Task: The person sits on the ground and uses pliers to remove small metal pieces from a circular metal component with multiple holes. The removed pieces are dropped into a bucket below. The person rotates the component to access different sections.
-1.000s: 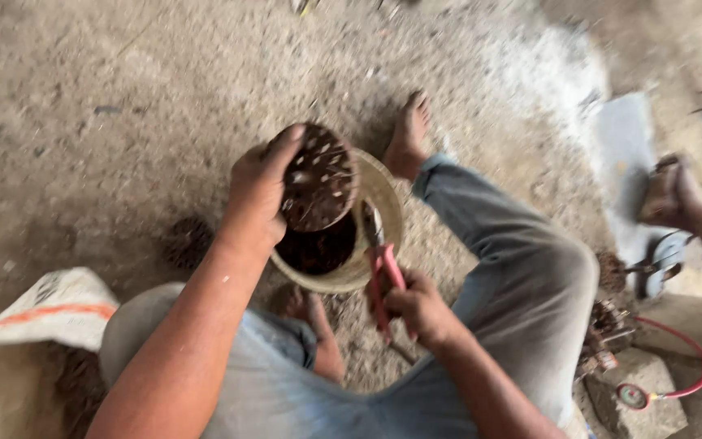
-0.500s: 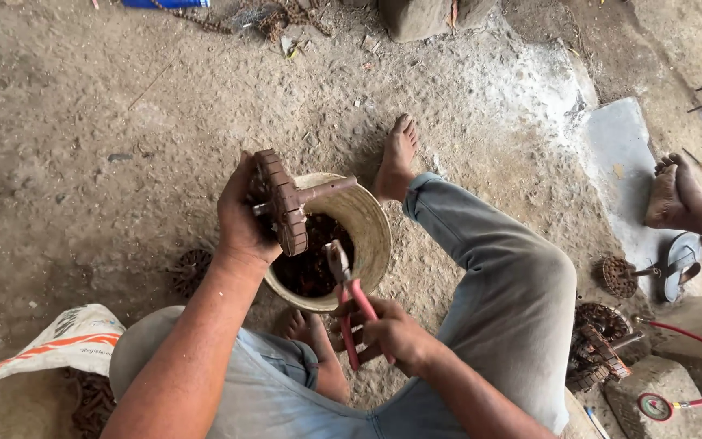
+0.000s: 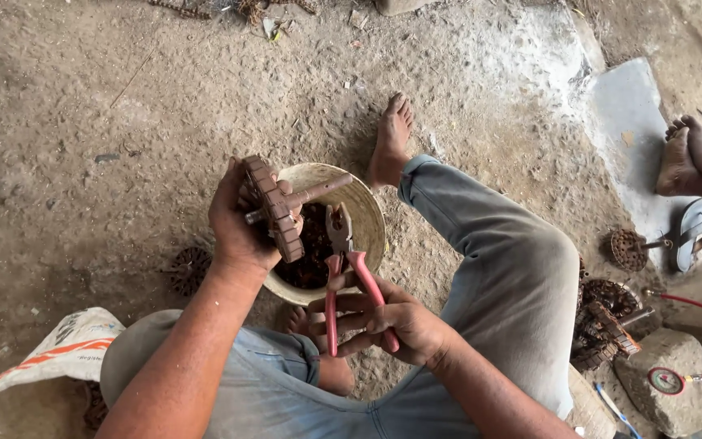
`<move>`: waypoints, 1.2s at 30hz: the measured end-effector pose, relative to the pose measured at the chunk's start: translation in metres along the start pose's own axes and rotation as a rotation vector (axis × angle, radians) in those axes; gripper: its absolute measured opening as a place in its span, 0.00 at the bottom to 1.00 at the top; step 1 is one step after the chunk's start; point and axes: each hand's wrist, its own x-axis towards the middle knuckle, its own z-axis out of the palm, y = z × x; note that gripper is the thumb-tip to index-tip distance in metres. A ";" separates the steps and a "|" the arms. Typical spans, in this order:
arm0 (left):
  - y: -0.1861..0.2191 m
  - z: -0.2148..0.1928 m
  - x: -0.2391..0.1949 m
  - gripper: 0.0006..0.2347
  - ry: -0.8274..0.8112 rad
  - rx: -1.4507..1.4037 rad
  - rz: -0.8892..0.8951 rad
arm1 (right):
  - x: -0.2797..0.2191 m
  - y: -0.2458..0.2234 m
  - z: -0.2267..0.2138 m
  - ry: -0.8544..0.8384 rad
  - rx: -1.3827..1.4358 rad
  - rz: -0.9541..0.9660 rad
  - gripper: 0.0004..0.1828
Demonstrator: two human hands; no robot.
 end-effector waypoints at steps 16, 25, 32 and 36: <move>0.008 -0.016 0.002 0.22 -0.538 -0.154 -0.271 | -0.015 -0.005 0.008 0.102 -1.130 -0.590 0.41; -0.008 -0.008 -0.002 0.17 -0.284 -0.058 -0.164 | -0.017 -0.017 0.028 0.184 -1.194 -0.524 0.34; -0.002 -0.002 -0.007 0.14 -0.319 0.011 -0.236 | -0.022 -0.026 0.026 0.296 -1.452 -0.643 0.38; 0.006 0.010 -0.011 0.14 -0.277 0.167 -0.295 | -0.022 -0.023 0.019 0.370 -1.481 -0.626 0.30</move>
